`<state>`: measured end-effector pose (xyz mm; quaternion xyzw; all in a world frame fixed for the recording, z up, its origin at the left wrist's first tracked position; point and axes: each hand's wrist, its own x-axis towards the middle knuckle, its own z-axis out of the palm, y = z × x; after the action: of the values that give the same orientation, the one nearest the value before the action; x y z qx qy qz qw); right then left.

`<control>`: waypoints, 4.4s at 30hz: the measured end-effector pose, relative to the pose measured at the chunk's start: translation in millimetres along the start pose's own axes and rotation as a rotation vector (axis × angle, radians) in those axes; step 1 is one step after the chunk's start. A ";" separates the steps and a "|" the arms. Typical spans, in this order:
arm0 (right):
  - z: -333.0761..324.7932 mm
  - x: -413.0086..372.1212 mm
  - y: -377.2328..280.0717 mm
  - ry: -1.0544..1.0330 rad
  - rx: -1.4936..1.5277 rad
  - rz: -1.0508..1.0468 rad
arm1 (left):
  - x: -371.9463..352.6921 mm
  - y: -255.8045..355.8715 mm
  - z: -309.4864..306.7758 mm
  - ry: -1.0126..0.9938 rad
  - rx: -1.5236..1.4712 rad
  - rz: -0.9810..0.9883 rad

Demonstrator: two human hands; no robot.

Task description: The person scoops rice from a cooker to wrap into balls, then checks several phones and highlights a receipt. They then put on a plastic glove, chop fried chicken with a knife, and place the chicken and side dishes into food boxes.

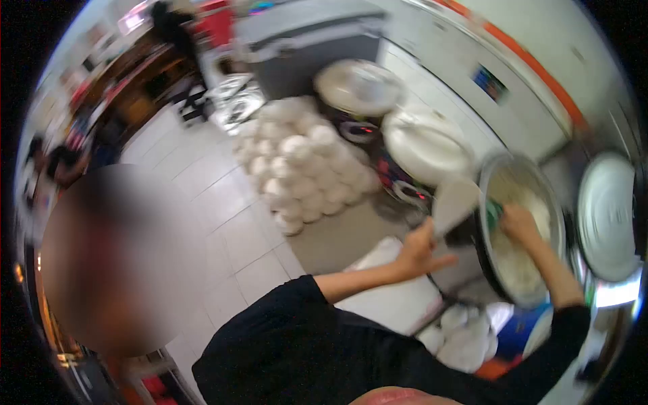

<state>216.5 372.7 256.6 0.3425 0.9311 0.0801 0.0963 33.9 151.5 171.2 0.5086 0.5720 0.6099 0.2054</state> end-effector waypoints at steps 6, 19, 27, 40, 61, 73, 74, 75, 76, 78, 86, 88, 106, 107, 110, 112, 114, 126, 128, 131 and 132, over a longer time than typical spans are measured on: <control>-22.2 -55.1 -17.3 -0.271 0.236 0.070 | 18.3 10.7 39.9 0.151 -0.059 0.075; -51.5 -80.4 5.2 -0.045 0.066 0.151 | 32.5 30.2 29.8 0.127 -0.260 0.135; -59.4 -67.3 -44.1 -0.253 0.015 0.013 | 37.9 34.2 21.8 -0.012 -0.333 -0.019; -59.5 -145.8 14.1 -0.125 1.002 0.439 | 48.4 74.5 -4.7 -0.316 -0.599 -0.208; -23.2 -188.2 -25.4 0.538 1.594 0.900 | 48.3 139.8 57.5 -1.102 -0.857 -0.607; 87.3 -232.1 -289.1 0.286 2.854 0.528 | 6.4 12.0 -191.4 -0.553 -1.008 -0.719; 92.0 -226.9 -300.5 0.395 2.882 0.568 | 0.7 -3.2 -203.9 -0.545 -1.042 -0.732; 95.5 -221.3 -308.7 0.506 2.903 0.603 | -3.8 -14.3 -212.9 -0.537 -1.078 -0.739; 98.3 -216.2 -315.9 0.538 2.634 0.795 | -7.1 -20.8 -220.0 -0.538 -1.079 -0.739; 114.9 -204.3 -341.9 0.655 1.914 0.961 | -12.9 -28.8 -230.6 -0.456 -0.952 -0.765; 123.7 -194.0 -368.5 0.177 0.725 0.966 | -5.0 -35.8 -201.2 -0.334 -0.726 -0.752; 82.1 -209.0 -326.6 0.517 0.775 0.939 | 1.3 -33.0 -188.9 -0.315 -0.757 -0.699; -86.4 -272.8 261.8 1.795 1.032 0.791 | 43.0 12.7 -147.5 0.016 -0.588 -0.421; -91.8 -275.8 244.4 1.746 0.996 0.811 | 49.3 18.3 -143.5 -0.002 -0.577 -0.427; -93.6 -279.5 233.1 1.576 0.935 0.670 | 59.2 29.9 -137.9 -0.106 -0.646 -0.325; -128.2 -280.2 177.8 1.406 0.575 0.656 | 65.1 39.0 -130.3 -0.123 -0.693 -0.297; -115.5 -281.6 177.3 1.134 -0.196 0.605 | 66.3 43.1 -131.1 -0.158 -0.676 -0.248; -111.3 -230.2 -45.8 0.809 0.048 0.186 | 33.3 63.2 -177.5 -0.093 -0.626 -0.258; -99.3 -232.7 -44.7 0.742 0.127 0.205 | 31.8 72.5 -167.3 -0.170 -0.619 -0.243; -73.9 -252.7 18.9 0.810 0.218 0.451 | 39.4 106.0 -126.6 -0.269 -0.661 -0.131; -111.8 -244.6 -20.7 0.718 0.325 0.860 | 41.6 124.4 -111.3 -0.333 -0.623 -0.153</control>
<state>360.2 188.0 390.8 0.6516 0.6831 0.0790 -0.3202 -36.7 99.2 319.2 0.4698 0.3537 0.6465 0.4861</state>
